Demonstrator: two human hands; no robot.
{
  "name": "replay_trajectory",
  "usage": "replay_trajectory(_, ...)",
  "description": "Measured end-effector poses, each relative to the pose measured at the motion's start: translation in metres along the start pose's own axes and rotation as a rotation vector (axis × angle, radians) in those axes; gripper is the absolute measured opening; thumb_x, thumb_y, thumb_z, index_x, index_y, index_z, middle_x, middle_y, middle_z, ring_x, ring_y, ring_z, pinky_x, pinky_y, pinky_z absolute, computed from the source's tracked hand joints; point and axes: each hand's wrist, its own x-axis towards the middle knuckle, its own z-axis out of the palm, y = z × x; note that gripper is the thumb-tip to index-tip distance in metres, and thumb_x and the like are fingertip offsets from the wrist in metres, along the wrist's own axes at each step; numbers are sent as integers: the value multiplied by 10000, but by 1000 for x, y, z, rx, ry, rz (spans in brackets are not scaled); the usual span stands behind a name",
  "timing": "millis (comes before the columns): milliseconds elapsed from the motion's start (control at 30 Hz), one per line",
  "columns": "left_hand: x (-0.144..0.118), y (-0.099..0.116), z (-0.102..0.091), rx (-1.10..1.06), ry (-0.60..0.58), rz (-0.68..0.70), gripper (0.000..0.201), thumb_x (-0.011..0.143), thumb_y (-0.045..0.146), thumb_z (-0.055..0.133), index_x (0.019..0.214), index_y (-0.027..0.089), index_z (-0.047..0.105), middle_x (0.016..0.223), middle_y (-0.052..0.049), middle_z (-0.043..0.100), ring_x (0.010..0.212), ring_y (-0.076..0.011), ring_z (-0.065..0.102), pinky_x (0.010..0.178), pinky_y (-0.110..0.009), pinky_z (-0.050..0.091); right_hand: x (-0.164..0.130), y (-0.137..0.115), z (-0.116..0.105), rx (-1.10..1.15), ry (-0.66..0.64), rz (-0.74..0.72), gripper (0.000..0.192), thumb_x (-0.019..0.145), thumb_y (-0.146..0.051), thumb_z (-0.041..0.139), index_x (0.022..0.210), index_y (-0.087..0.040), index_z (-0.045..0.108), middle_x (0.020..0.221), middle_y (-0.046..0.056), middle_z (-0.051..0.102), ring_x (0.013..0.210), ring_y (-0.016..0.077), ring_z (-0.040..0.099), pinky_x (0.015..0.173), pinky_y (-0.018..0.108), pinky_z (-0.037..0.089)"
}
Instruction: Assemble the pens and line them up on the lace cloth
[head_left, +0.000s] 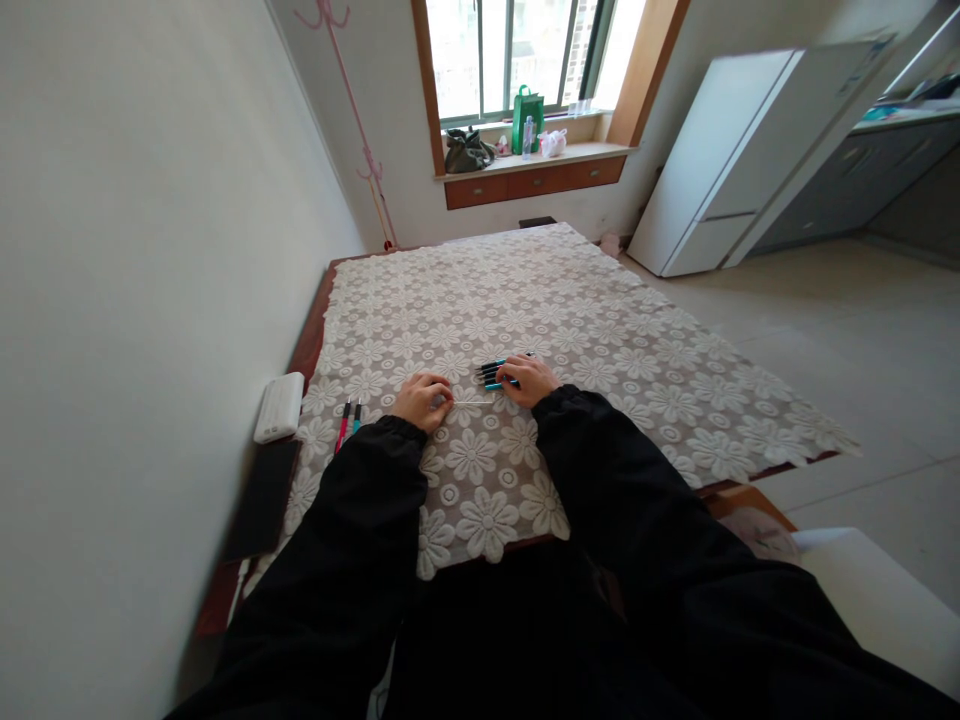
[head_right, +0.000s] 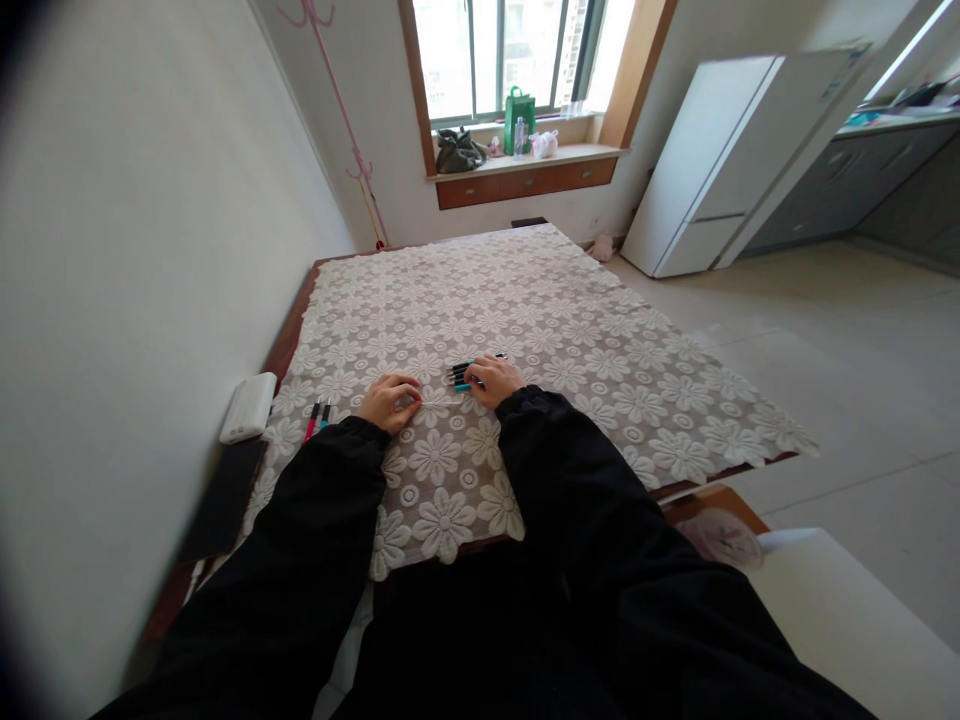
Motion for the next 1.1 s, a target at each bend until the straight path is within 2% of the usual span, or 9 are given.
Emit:
replay_trajectory(133,0,4,-3,-1,11,15,53,806,239,667,820,242,718,1089,-44,702,1138,-246,570,1063,-459,424,-1,1,1,-4,-35,-11,133,850,-186,577,893,-214,700,929,57,669,901,214,566,809,315,423)
replay_trajectory(367,0,6,-3,3,5,56,80,825,288,669,805,245,733,1079,-42,710,1152,-249,563,1091,-471,396,1,1,2,96,-80,-122,125,848,-175,577,889,-202,692,910,58,669,917,212,581,866,327,433)
replay_trajectory(567,0,9,-4,-15,18,71,96,838,310,668,797,254,733,1048,-32,724,1136,-238,576,1095,-463,393,0,-8,-3,152,-12,-158,113,885,-268,599,911,-210,692,927,67,664,910,218,568,849,337,433)
replay_trajectory(700,1,11,-5,-64,60,78,103,851,318,659,805,252,724,1027,-30,727,1101,-217,592,1082,-436,410,0,-11,1,165,-27,-214,138,860,-351,670,901,-222,698,968,73,645,966,230,556,890,349,435)
replay_trajectory(833,2,10,-5,-70,54,56,104,849,320,658,802,252,721,1034,-33,726,1107,-225,590,1082,-447,411,1,-10,1,183,-31,-207,89,881,-279,627,873,-220,693,978,75,641,976,223,554,898,347,438)
replay_trajectory(1100,-1,8,-3,-14,33,24,52,800,274,681,800,248,726,1073,-38,717,1157,-252,564,1100,-483,388,-1,-3,-15,138,39,-136,128,845,-207,545,794,-195,662,877,74,635,859,216,549,825,342,447)
